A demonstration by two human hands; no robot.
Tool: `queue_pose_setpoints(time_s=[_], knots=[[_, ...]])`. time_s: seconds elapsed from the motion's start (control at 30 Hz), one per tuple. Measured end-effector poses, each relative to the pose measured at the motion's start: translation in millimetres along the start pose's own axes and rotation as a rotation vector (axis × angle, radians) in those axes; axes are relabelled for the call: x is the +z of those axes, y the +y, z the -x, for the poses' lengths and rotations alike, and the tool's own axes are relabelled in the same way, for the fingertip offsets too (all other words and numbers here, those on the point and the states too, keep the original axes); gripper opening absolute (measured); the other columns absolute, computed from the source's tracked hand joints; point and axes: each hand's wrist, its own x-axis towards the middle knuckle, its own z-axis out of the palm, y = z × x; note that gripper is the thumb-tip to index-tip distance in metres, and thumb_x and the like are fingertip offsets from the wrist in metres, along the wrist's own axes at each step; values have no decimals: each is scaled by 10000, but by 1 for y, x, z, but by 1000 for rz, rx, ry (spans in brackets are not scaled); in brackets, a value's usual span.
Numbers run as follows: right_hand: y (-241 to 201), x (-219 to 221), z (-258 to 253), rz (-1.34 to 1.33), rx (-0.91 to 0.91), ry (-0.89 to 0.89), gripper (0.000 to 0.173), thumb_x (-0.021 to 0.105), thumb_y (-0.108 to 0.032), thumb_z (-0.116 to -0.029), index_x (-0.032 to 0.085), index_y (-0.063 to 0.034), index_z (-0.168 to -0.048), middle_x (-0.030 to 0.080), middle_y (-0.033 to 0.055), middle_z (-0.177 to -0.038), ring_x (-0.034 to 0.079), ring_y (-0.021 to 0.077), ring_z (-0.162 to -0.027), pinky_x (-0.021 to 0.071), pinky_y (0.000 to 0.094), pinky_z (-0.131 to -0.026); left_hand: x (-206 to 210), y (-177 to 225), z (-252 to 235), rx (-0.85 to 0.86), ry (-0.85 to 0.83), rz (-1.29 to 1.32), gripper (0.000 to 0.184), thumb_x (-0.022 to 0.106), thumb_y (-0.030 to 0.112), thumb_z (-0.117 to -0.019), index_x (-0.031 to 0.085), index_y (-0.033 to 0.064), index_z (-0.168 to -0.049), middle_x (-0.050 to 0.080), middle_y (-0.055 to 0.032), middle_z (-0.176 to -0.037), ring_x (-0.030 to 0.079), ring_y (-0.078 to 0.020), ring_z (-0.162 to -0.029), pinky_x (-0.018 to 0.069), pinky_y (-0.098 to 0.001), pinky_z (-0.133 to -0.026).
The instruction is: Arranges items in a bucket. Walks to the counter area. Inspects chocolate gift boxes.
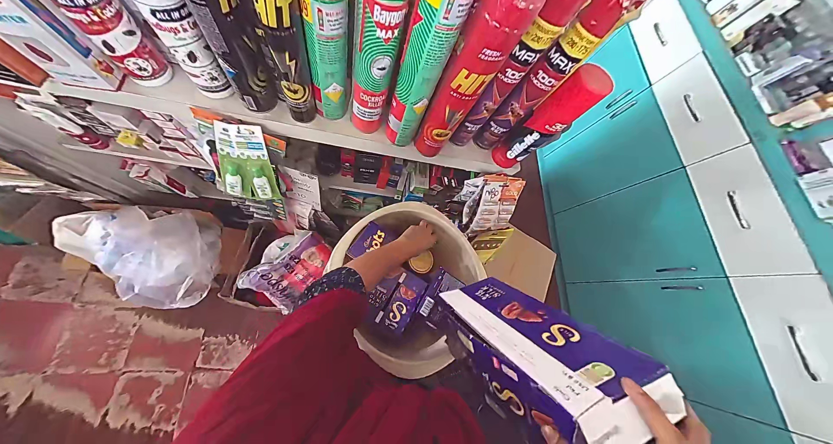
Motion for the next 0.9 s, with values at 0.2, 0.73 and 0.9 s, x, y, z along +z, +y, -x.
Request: queue_pose_setpoints(time_s=[0.2,0.73,0.9], knots=[[22,15,-42,-24,-92,101,882,861,-508,-705,536,-133,-1435,401,326,-1452,383,238,-1397,293,290,-1163,-24,2,38,-108,10,60,446,722,-76,-842,638,-17,-1276,612,-229,-1326,530,-449,-1292,525,-612,-880],[29,153,-172,15,-564,-141,708,688,-697,-739,690,-309,-1330,494,354,-1426,514,564,-1196,369,710,-877,-68,11,295,120,1171,113,179,598,130,-937,663,89,-1099,721,-71,-978,659,-224,-949,528,-334,-807],[20,147,-172,18,-581,-191,678,731,-593,-703,694,-319,-1321,514,352,-1394,522,570,-1158,378,702,-828,-48,24,320,208,1057,108,141,547,130,-986,621,115,-1104,726,-57,-1039,671,-210,-999,532,-310,-877]])
